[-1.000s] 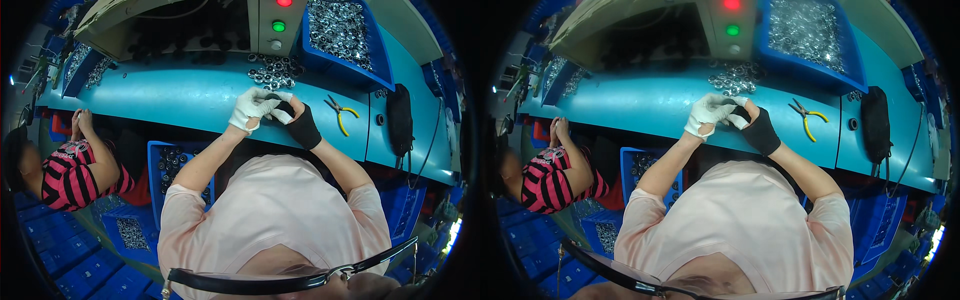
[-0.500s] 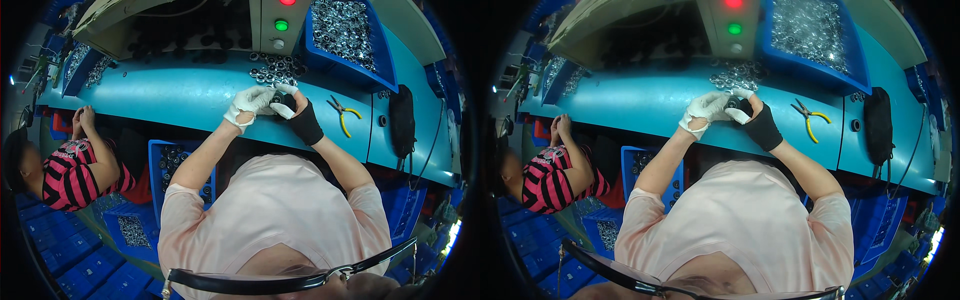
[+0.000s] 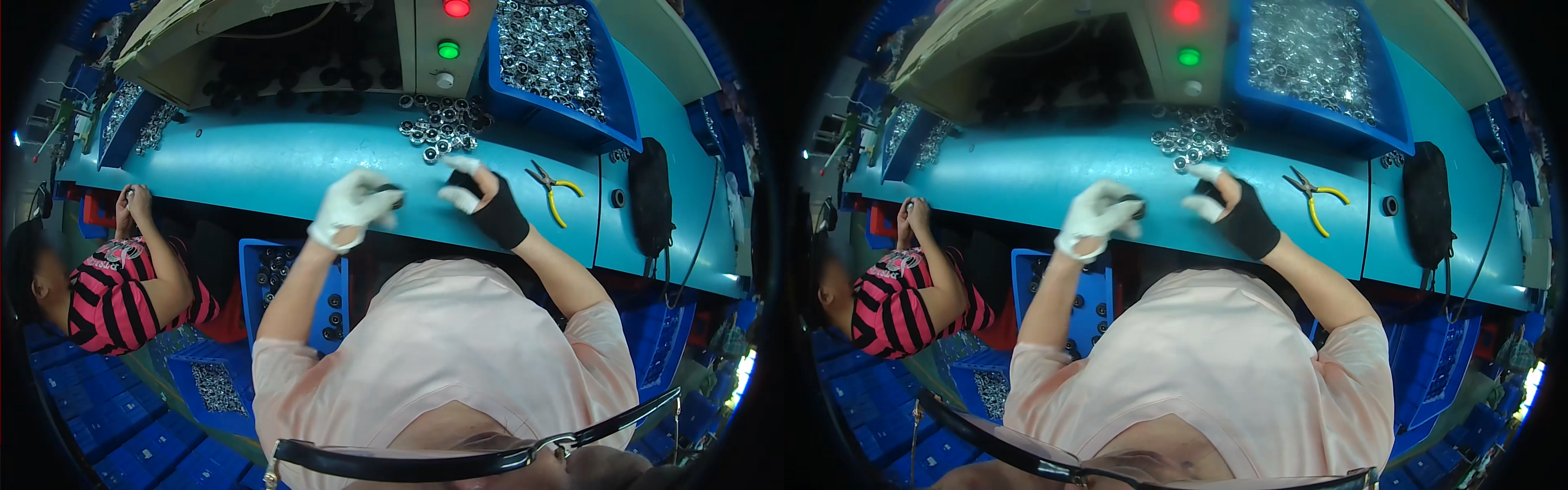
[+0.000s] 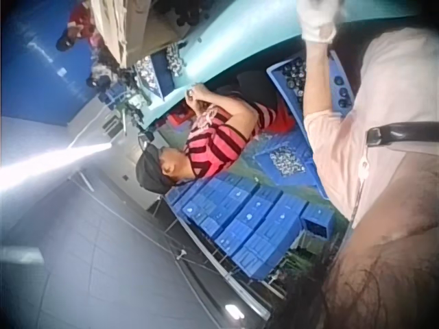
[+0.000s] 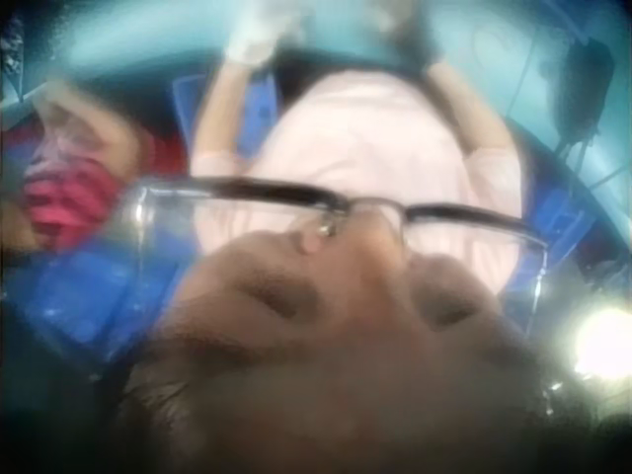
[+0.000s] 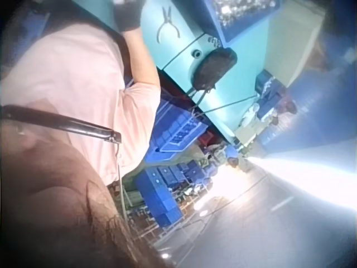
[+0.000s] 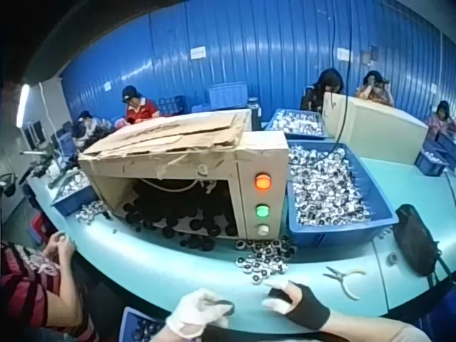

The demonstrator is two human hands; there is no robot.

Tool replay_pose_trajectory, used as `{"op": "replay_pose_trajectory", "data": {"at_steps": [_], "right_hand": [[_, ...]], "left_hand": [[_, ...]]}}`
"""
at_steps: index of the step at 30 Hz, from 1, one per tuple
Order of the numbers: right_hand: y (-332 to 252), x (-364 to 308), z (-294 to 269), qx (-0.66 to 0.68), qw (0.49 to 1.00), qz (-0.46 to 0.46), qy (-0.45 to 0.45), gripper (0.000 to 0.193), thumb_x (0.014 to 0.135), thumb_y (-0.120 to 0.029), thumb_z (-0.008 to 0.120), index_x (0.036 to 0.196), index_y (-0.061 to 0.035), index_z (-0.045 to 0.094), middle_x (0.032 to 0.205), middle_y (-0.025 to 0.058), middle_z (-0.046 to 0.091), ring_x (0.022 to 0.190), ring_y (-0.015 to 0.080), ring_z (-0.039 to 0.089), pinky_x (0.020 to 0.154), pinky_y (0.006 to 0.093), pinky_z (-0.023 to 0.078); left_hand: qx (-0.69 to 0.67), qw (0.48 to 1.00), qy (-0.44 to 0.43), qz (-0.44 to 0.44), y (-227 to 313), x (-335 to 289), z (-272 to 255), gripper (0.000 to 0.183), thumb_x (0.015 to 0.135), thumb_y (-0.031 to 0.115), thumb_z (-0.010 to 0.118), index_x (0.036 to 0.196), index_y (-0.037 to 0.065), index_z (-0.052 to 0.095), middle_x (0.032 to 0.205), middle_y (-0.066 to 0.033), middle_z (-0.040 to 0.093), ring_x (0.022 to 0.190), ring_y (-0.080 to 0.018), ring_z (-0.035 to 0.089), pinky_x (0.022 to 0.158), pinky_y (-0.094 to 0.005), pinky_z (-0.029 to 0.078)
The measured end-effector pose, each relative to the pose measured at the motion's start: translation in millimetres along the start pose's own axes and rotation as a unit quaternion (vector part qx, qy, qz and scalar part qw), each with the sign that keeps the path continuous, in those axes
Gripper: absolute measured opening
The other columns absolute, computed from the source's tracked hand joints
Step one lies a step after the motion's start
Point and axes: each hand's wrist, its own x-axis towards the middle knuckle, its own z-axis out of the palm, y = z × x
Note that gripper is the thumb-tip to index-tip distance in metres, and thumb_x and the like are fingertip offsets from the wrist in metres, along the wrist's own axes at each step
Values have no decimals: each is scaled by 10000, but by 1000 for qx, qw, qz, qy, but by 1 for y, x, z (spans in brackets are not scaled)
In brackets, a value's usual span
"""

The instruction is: Assembling small metal and rubber components at a factory workbench.

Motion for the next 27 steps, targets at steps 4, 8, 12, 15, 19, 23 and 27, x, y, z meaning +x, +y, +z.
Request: {"op": "replay_pose_trajectory", "data": {"at_steps": [4,8,12,15,19,23,27], "right_hand": [[21,10,-22,-149,984,42,87,404,744,-81,680,1130,-54,565,974,135,622,874,281,622,752,340,492],[32,23,-20,-257,964,35,58,381,748,-135,687,1105,-65,571,981,136,612,882,304,609,759,344,484],[34,25,-21,-223,972,39,59,281,761,-165,667,1015,-84,580,927,133,630,860,321,615,751,360,486],[33,18,-28,-208,976,44,49,255,768,-137,652,999,-60,575,887,151,621,827,306,618,729,355,483],[25,12,-40,-175,982,74,17,244,768,-75,613,1001,-51,546,845,163,600,775,333,605,682,376,483],[14,8,-44,-217,974,54,-20,246,764,-67,593,1005,-43,547,853,181,593,763,361,596,655,410,484],[12,2,-41,-299,950,68,-55,210,767,-149,591,952,-58,552,862,225,555,709,388,589,601,464,477]], "left_hand": [[127,989,6,-81,6,-54,-74,182,812,55,657,937,-44,569,693,-83,584,498,-111,539,419,-225,409],[188,955,106,-204,-67,-100,-147,225,796,97,693,942,-38,589,683,-80,605,435,-103,512,379,-215,390],[449,848,77,-271,-159,-135,-209,350,800,227,678,1027,-29,610,734,-109,628,493,-163,571,431,-278,462],[261,908,-14,-327,-60,-109,-158,400,823,336,640,1037,-2,631,779,-116,650,570,-193,639,454,-286,501],[88,992,-64,-61,27,-41,-121,278,895,209,558,1060,-10,602,820,-109,643,595,-154,638,499,-249,503],[402,879,59,249,54,93,-101,263,858,175,574,1074,31,617,980,-147,652,910,-288,623,812,-335,481],[666,706,27,238,83,233,-98,359,932,244,434,1249,97,517,1185,-169,568,1027,-293,569,911,-369,431]]}}
